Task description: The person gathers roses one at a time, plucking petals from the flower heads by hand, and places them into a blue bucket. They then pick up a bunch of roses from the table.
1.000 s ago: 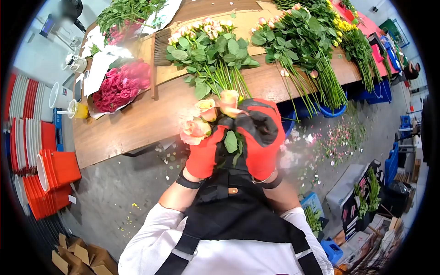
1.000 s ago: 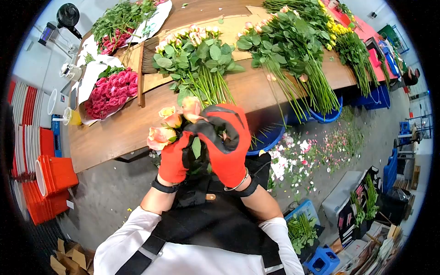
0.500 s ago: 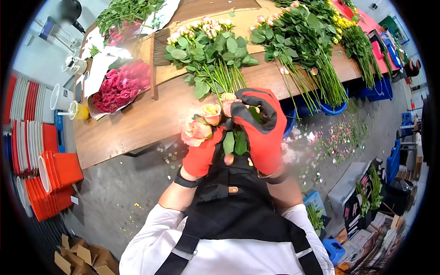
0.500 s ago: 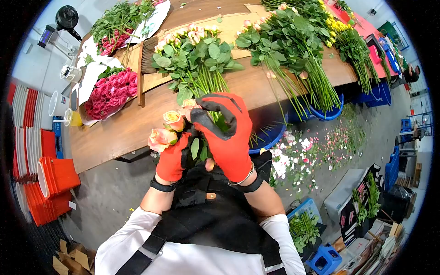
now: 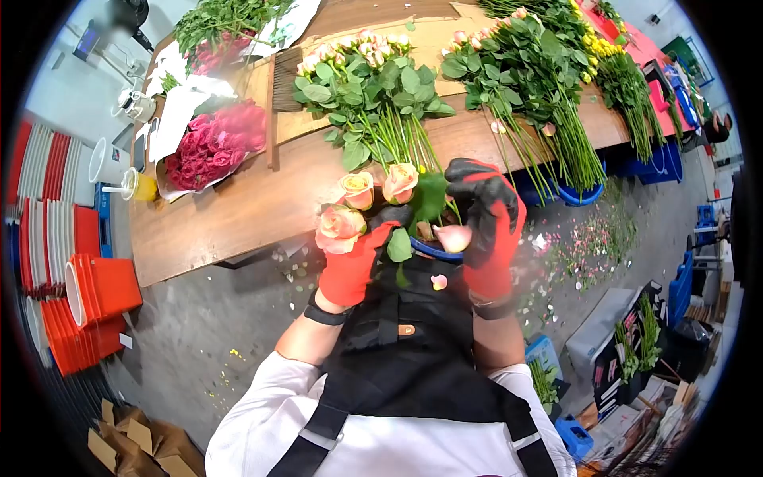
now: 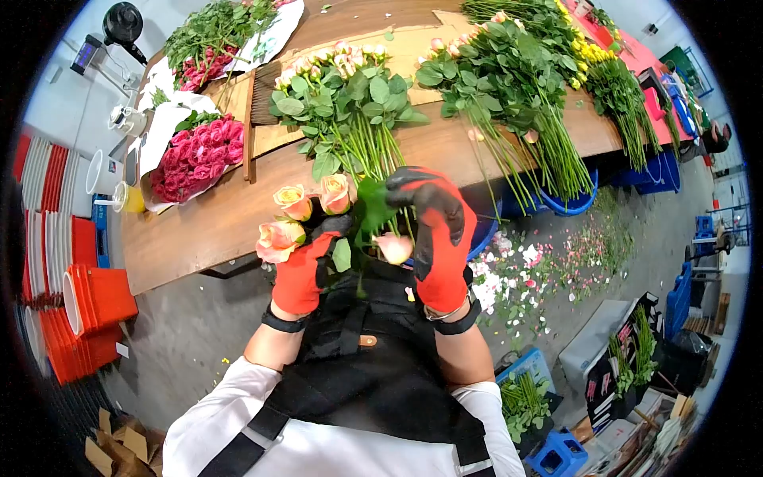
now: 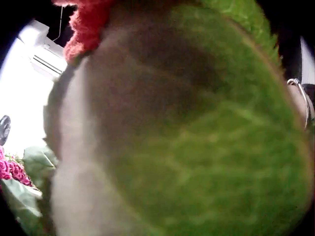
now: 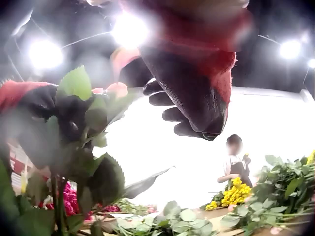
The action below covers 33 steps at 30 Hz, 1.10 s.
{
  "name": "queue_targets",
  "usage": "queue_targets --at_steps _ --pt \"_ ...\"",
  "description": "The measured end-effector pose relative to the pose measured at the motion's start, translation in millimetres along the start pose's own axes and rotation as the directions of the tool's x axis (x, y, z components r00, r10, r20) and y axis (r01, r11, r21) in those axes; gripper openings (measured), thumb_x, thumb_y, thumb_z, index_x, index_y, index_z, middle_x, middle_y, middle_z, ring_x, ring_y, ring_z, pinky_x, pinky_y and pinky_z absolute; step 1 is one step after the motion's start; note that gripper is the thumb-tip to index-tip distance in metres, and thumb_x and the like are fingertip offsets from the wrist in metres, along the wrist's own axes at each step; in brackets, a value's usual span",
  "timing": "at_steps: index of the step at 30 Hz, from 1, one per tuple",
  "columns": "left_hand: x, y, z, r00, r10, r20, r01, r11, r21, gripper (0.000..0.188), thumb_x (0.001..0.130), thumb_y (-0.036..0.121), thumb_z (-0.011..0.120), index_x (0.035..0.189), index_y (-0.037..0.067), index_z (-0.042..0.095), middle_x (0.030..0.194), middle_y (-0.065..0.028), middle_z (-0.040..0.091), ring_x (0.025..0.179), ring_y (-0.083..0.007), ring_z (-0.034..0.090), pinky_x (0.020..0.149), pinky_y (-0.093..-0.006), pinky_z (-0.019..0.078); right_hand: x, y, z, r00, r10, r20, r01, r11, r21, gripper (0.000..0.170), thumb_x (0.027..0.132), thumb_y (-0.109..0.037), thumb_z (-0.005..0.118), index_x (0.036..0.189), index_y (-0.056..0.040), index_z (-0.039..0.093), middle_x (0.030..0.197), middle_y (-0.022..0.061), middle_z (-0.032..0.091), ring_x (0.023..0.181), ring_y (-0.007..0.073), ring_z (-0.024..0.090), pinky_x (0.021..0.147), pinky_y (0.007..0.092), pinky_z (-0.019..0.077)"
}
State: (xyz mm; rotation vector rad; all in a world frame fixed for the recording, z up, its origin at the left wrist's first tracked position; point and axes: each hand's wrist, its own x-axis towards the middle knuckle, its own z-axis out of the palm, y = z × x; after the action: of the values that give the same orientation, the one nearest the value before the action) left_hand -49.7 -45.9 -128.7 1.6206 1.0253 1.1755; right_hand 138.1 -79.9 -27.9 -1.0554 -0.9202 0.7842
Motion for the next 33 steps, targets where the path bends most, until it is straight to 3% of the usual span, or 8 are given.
queue_targets --at_steps 2,4,8,15,19,23,25,33 --pt "2.7 14.7 -3.8 0.991 -0.109 0.073 0.114 0.991 -0.065 0.037 0.087 0.000 0.065 0.124 0.002 0.063 0.125 -0.0082 0.064 0.119 -0.0213 0.059 0.102 -0.0366 0.0455 1.0 -4.8 0.6 0.999 0.030 -0.031 -0.032 0.996 -0.080 0.022 0.093 -0.012 0.059 0.107 0.0043 0.062 0.111 0.0112 0.065 0.098 0.0173 0.062 0.087 0.0289 0.0479" --pt "6.3 35.7 2.2 0.971 -0.232 0.060 0.233 0.857 -0.460 0.038 0.086 -0.001 0.066 0.124 0.003 0.064 0.126 -0.0078 0.064 0.119 -0.0213 0.059 0.102 -0.0364 0.0455 0.5 -2.8 1.2 1.000 -0.013 0.000 0.012 0.997 -0.076 0.024 0.086 -0.004 0.063 0.108 0.0026 0.063 0.111 0.0097 0.064 0.101 0.0197 0.061 0.090 0.0305 0.0473" --pt "7.6 37.3 4.5 0.994 -0.112 -0.017 0.110 0.992 -0.061 0.051 0.072 0.004 0.083 0.118 0.000 0.059 0.106 -0.0093 0.067 0.094 -0.0194 0.066 0.082 -0.0315 0.0535 -3.0 -3.6 8.2 0.981 -0.164 0.101 0.188 0.930 -0.317 0.037 0.074 0.002 0.072 0.110 -0.0011 0.064 0.110 0.0094 0.064 0.107 0.0261 0.059 0.094 0.0355 0.0465" --pt "4.8 30.5 17.4 0.988 -0.112 -0.109 0.095 0.984 -0.153 0.061 0.070 0.008 0.086 0.122 0.000 0.056 0.112 -0.0109 0.066 0.102 -0.0229 0.064 0.090 -0.0341 0.0506 -9.0 -2.1 32.4 0.974 -0.227 -0.017 0.201 0.890 -0.410 0.041 0.069 -0.007 0.082 0.106 -0.0053 0.065 0.107 0.0109 0.064 0.108 0.0327 0.056 0.094 0.0412 0.0441" --pt "-3.6 21.5 20.8 0.983 -0.009 -0.184 0.023 0.997 0.073 0.067 0.072 0.009 0.085 0.127 -0.002 0.049 0.112 -0.0119 0.066 0.102 -0.0239 0.065 0.090 -0.0342 0.0506 -6.7 -10.3 29.9 0.889 -0.426 0.166 0.417 0.606 -0.678 0.037 0.070 -0.012 0.083 0.103 -0.0074 0.066 0.106 0.0086 0.063 0.105 0.0322 0.056 0.093 0.0427 0.0416" --pt "-3.7 27.7 26.1 0.951 0.209 -0.228 -0.149 0.956 0.253 0.069 0.074 0.010 0.084 0.129 -0.004 0.045 0.114 -0.0134 0.065 0.103 -0.0247 0.065 0.090 -0.0342 0.0504 -7.0 -2.2 32.5 0.926 -0.365 0.100 0.341 0.692 -0.637 0.032 0.071 -0.013 0.082 0.099 -0.0085 0.067 0.106 0.0071 0.063 0.105 0.0319 0.056 0.094 0.0436 0.0401" --pt "-2.9 31.7 23.5 0.977 0.099 -0.189 -0.074 0.988 0.135 0.071 0.073 0.010 0.085 0.130 -0.004 0.044 0.114 -0.0138 0.065 0.104 -0.0246 0.065 0.090 -0.0346 0.0506 -10.4 -2.5 32.8 0.926 -0.368 0.088 0.337 0.697 -0.634 0.030 0.071 -0.012 0.082 0.098 -0.0088 0.067 0.106 0.0067 0.063 0.106 0.0322 0.056 0.094 0.0441 0.0400" --pt "-3.8 39.4 21.0 0.963 -0.206 -0.175 0.183 0.973 -0.140 0.054 0.072 0.010 0.085 0.118 0.000 0.058 0.109 -0.0117 0.066 0.096 -0.0213 0.065 0.084 -0.0335 0.0512 -26.5 8.5 27.8 0.660 -0.681 0.316 0.567 0.176 -0.805 0.031 0.072 -0.021 0.081 0.100 -0.0154 0.069 0.110 0.0023 0.063 0.107 0.0293 0.057 0.096 0.0496 0.0406"
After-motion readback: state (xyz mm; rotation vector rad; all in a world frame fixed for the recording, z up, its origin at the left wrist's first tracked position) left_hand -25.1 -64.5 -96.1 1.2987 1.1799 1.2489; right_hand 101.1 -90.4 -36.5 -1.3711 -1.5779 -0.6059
